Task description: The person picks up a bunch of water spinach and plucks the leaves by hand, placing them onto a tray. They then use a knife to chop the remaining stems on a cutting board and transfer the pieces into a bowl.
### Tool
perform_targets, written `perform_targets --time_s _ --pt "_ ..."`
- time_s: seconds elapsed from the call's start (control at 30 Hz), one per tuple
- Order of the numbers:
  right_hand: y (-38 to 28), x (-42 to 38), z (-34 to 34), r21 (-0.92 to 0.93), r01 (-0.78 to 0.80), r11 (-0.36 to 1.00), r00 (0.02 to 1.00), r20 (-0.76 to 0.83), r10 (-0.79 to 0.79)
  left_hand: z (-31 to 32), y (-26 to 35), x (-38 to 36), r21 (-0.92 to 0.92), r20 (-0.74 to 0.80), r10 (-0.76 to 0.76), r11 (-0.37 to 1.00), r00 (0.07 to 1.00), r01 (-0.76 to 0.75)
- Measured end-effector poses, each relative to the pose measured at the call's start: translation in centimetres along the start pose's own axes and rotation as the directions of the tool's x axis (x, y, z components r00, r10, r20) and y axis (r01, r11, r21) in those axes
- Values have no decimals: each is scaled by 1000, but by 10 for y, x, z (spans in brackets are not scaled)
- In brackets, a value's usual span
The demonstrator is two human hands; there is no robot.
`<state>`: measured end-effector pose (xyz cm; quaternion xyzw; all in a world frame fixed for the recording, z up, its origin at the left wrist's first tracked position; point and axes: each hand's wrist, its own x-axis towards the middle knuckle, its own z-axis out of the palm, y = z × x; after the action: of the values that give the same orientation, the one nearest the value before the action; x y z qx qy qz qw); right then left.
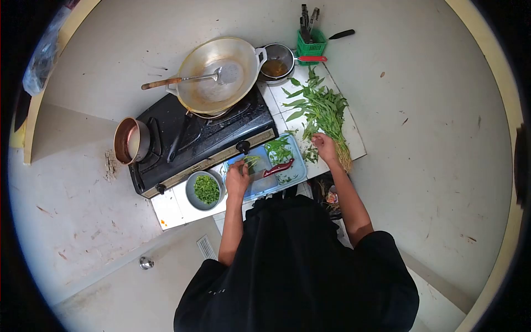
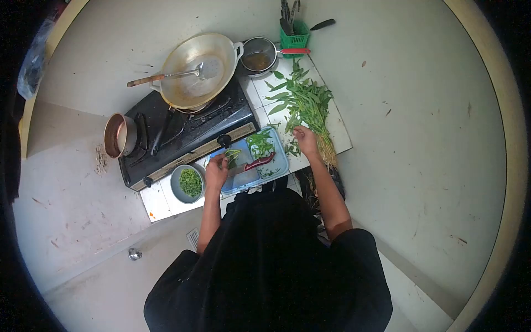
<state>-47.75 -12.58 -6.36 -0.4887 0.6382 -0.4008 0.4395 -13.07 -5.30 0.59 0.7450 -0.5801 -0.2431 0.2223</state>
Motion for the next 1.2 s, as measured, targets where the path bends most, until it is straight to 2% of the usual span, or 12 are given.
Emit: perform_targets --time_s 0.07,0.2,0.33,0.47,0.63,0.73,0.87,0.97,1.03,1.1,1.13,1.2 --pt "-10 0 -3 -274 124 954 991 -5 -131 4 6 5 -41 13 21 999 1000 -20" --pt "-12 5 -18 -478 121 870 966 -143 -213 3 21 6 -78 74 67 995 995 -61" --pt "-27 0 -42 -758 -141 637 947 -290 -136 11 30 4 -136 139 113 986 984 -94" --pt "-26 8 -56 -786 -181 591 942 -311 -125 23 42 -7 -166 151 155 978 976 -129" --pt "-11 17 -62 -706 -173 687 942 -322 -94 42 47 -16 -212 302 138 974 943 -74" --pt "-9 14 -64 -680 -174 712 933 -346 -102 46 56 -16 -227 284 192 965 939 -128" --pt "9 22 -77 -627 -150 764 915 -381 -133 62 70 -7 -325 354 199 942 914 -79" --pt "14 23 -86 -525 -132 841 912 -396 -105 80 93 9 -400 353 312 903 882 -159" --pt "16 21 -86 -534 -113 838 917 -381 -119 101 110 30 -282 476 382 919 792 -274" --pt "10 18 -83 -532 -125 837 919 -379 -104 143 120 47 -225 291 492 869 821 -441" --pt "7 14 -81 -529 -140 837 923 -375 -83 153 132 56 -226 291 492 869 821 -440" --pt "4 8 -75 -529 -129 839 925 -370 -92 169 154 71 27 187 548 827 815 -562"
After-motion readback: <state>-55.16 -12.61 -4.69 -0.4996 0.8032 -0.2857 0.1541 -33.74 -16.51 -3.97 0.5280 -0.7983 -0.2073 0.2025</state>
